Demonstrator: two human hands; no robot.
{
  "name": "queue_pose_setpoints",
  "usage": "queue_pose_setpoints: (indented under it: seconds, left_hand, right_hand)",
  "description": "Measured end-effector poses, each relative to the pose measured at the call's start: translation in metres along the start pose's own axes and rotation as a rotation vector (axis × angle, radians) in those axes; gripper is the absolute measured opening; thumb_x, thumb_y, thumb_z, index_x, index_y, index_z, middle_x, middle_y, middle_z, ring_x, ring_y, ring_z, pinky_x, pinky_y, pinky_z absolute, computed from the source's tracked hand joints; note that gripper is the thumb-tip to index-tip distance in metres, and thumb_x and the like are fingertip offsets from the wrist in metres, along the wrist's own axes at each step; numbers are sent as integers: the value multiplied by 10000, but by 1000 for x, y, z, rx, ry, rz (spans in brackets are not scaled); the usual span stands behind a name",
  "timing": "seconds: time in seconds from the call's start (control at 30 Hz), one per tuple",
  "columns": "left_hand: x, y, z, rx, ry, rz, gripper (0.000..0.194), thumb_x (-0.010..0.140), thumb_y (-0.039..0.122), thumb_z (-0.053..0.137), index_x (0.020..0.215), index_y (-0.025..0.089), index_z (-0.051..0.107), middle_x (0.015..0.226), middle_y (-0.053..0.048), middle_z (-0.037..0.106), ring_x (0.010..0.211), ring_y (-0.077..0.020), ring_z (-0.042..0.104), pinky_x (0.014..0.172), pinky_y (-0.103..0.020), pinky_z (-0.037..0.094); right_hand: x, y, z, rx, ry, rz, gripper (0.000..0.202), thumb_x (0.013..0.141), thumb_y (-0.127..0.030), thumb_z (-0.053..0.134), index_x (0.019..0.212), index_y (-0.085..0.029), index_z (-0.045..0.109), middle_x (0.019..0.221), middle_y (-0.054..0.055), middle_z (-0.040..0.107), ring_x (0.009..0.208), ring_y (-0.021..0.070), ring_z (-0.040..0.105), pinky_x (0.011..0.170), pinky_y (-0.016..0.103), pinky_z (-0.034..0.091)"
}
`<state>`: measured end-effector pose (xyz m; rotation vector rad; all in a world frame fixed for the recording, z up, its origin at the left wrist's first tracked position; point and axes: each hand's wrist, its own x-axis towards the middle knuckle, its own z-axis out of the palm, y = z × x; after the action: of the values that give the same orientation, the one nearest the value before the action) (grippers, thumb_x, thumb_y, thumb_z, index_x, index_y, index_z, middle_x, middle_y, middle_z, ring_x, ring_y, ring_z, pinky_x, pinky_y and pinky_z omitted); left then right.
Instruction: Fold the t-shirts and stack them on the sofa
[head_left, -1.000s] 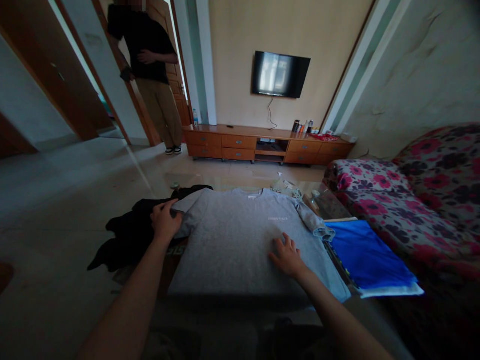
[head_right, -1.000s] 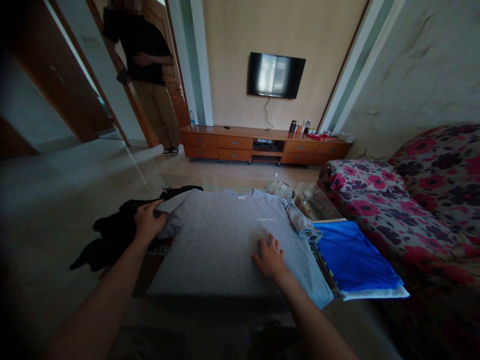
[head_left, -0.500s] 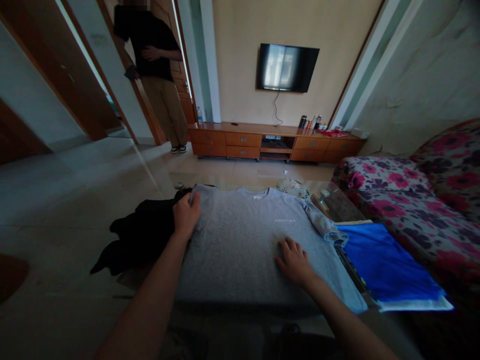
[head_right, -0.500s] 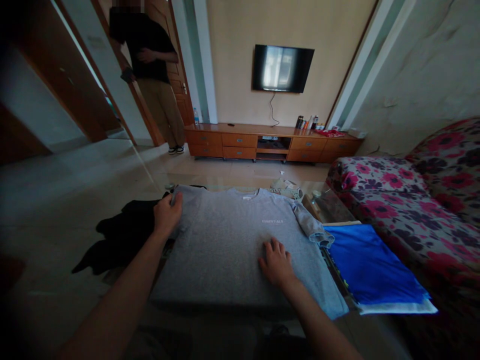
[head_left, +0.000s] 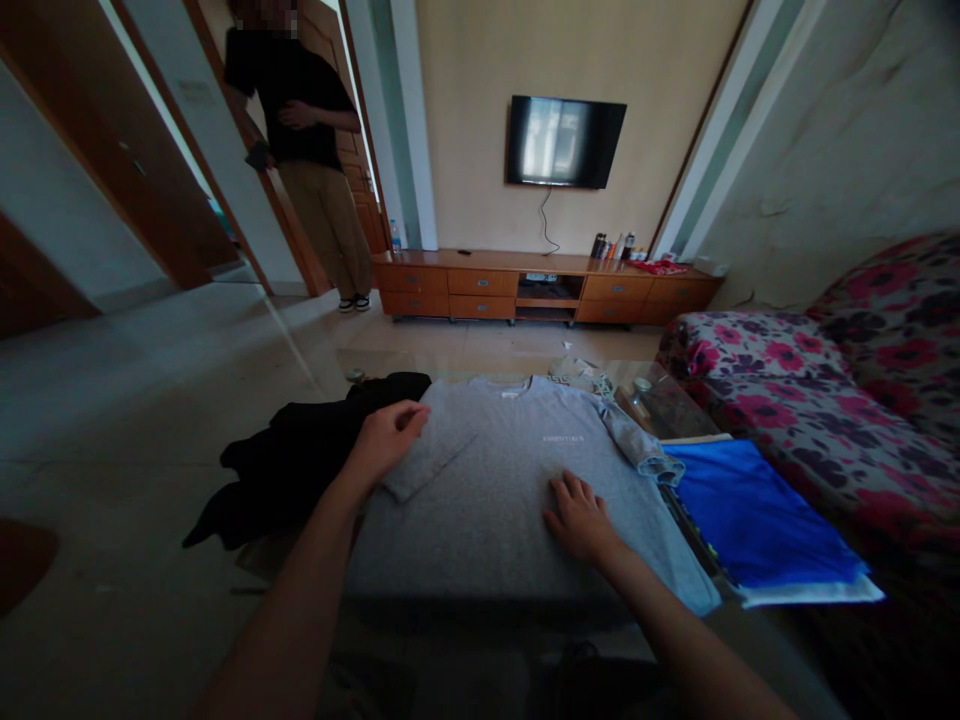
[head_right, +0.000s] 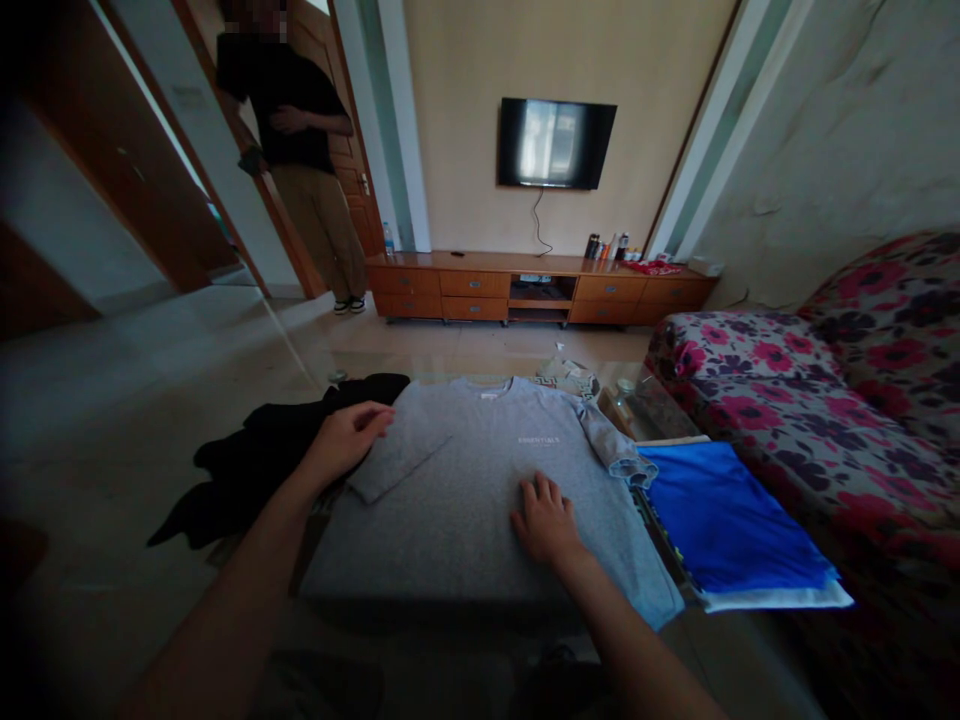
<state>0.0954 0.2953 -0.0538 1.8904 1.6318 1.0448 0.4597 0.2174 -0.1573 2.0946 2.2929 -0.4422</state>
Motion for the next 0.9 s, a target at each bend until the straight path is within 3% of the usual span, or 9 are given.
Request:
queue_pose_setpoints:
  seconds: [0.07,0.17,0.23,0.37,0.47,0.67,0.9]
  left_hand:
    - [-5,29,-20,-93,172,36,388,943,495,531,1120,204,717,980,-59,757,840,-201,706,778,-310,538]
    - [-11,49,-36,-130,210,66,424,968,516,491,1155,193,694,1021,-69,741,880,-202,696,807,-318,543]
    - [-11,36,-35,-65,167,36,416,970,509,484,1123,189,700,1000,-66,738,873,-203,690,812,-320,540]
    - [-10,-29,-18,289,51,-71,296,882,408,609,1032,181,726,961,-75,719,883,-221,680,826,-318,525]
    - [-11,-65,-12,450,-57,-37,330,838,388,656,1089,186,725,1060,-99,696,960,-236,676,866,-319,519]
    - [-7,-68,-15,393,-142,-44,385,901,453,587,1159,192,703,1024,-91,726,901,-217,690,829,-307,513]
    - [-17,-93,-10,519,-436,-247,343,777,412,711,1037,189,713,1081,-127,741,949,-262,707,779,-303,507]
  right_hand:
    - [-1,-1,-1,3,6,-6,644,987,-470,479,1561,-190,398,1664,172,252,1515,351,225,1154,519,283]
    - [-2,-2,-2,2,9,-10,640,987,-462,482,1559,-188,404,1666,169,250,1513,351,234,1154,517,286]
    - [-3,-3,-3,1,12,-9,636,988,-456,480,1558,-183,408,1666,170,252,1512,350,234,1153,516,290]
    - [-2,-2,-1,-6,16,-12,631,995,-448,473,1565,-189,395,1668,166,249,1513,344,230,1153,514,287]
    - [0,-1,0,-16,16,-13,635,992,-453,482,1563,-189,394,1667,166,248,1512,344,229,1149,510,295]
    - [0,-4,0,-22,6,-12,629,993,-444,472,1555,-169,403,1668,172,242,1509,354,226,1148,530,285]
    - [1,-2,2,-34,15,-9,636,999,-463,457,1565,-179,388,1670,170,242,1506,348,237,1146,527,283]
